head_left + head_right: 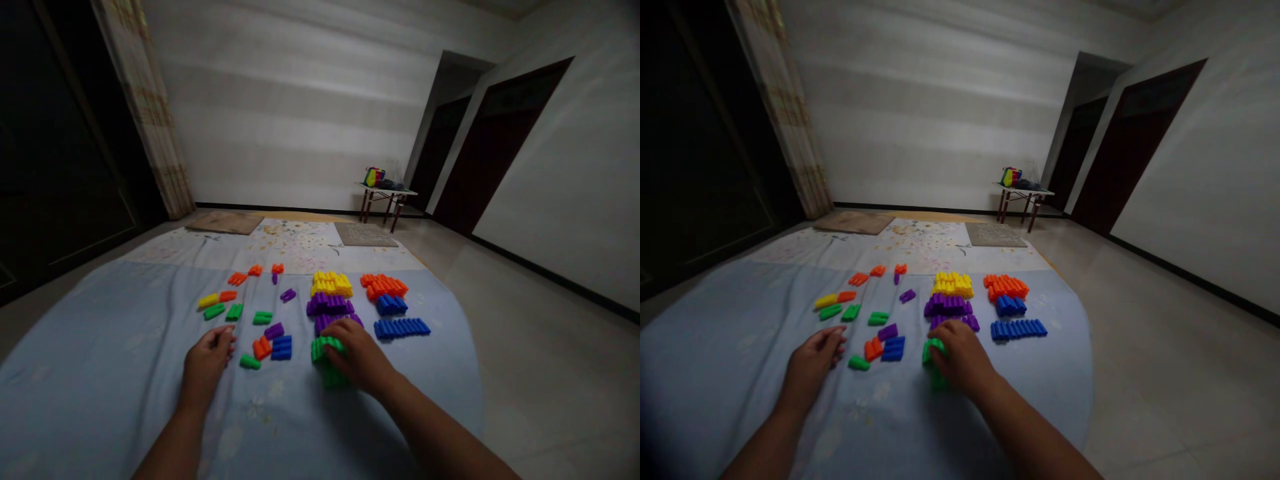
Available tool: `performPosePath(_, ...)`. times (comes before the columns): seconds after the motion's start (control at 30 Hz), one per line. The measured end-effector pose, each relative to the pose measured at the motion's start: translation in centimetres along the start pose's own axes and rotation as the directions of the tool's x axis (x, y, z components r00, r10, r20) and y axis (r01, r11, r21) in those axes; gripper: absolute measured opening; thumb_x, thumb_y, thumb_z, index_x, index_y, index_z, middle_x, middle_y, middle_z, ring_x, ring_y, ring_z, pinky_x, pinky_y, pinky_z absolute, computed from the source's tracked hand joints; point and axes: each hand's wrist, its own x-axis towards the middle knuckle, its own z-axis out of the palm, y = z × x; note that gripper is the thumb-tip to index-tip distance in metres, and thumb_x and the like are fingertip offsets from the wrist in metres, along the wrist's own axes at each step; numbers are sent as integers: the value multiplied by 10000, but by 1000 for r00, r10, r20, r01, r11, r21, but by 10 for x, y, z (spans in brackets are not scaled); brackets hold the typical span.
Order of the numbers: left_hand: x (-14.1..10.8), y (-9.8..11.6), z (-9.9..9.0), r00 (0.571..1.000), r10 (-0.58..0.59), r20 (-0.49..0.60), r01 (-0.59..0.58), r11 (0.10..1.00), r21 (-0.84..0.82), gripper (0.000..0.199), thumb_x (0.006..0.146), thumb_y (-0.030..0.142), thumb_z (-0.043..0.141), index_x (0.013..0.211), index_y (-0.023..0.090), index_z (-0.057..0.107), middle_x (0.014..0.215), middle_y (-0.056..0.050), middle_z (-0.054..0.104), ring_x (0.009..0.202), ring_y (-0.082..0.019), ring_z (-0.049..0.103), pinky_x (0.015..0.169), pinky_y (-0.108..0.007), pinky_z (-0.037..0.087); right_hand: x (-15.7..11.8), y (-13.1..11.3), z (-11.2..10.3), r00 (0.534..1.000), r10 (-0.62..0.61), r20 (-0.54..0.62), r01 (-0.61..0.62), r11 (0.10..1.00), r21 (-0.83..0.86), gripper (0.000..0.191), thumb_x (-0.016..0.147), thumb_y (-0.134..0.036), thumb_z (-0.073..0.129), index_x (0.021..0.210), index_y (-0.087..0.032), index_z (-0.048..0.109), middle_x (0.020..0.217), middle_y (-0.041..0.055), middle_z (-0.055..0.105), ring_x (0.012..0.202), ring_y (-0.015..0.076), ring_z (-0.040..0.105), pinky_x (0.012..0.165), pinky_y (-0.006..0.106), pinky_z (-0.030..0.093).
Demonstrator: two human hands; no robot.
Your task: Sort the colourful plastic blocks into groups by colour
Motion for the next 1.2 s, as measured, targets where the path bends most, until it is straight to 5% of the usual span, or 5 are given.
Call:
performPosePath(0.27,1,-3,1,999,-42,4,42,998,-43,462,631,502,549,905,139,627,691,-23,621,532,-122,533,444,-224,437,52,-42,52,949,-116,292,169,972,-164,385,764,-144,524,1145,-186,557,1106,90,605,1020,221,535,850,327,418)
performPosePath(0.7,9,-3,-2,995,-94,30,93,995,42,502,583,530,545,928,174,620,769,-25,648,629,-154,593,530,-239,488,50,-52,63,914,-4,405,166,916,-365,417,745,-490,547,983,-154,617,921,120,639,829,261,601,676,372,489)
performPosePath(0.83,8,1,-3,993,-116,33,113,990,89,530,565,548,524,938,182,612,787,-20,646,654,-154,598,569,-238,493,39,-53,52,955,-3,295,80,966,-247,450,715,-487,602,1056,-193,600,925,90,636,843,242,594,705,345,484)
performPosePath(0.97,8,3,-4,990,-133,34,129,985,115,529,556,557,498,925,194,607,787,-16,649,655,-158,603,588,-249,500,14,-28,15,994,112,-8,-112,993,-42,491,704,-483,645,1127,-247,563,1019,55,607,945,210,561,817,323,451)
performPosePath(1.2,12,-2,-3,992,-122,35,115,981,154,537,553,592,490,914,213,606,770,-4,658,645,-167,609,624,-280,514,-40,80,-52,866,427,-261,-457,887,-65,438,721,-367,655,1101,-159,586,1001,101,607,897,215,572,821,330,439)
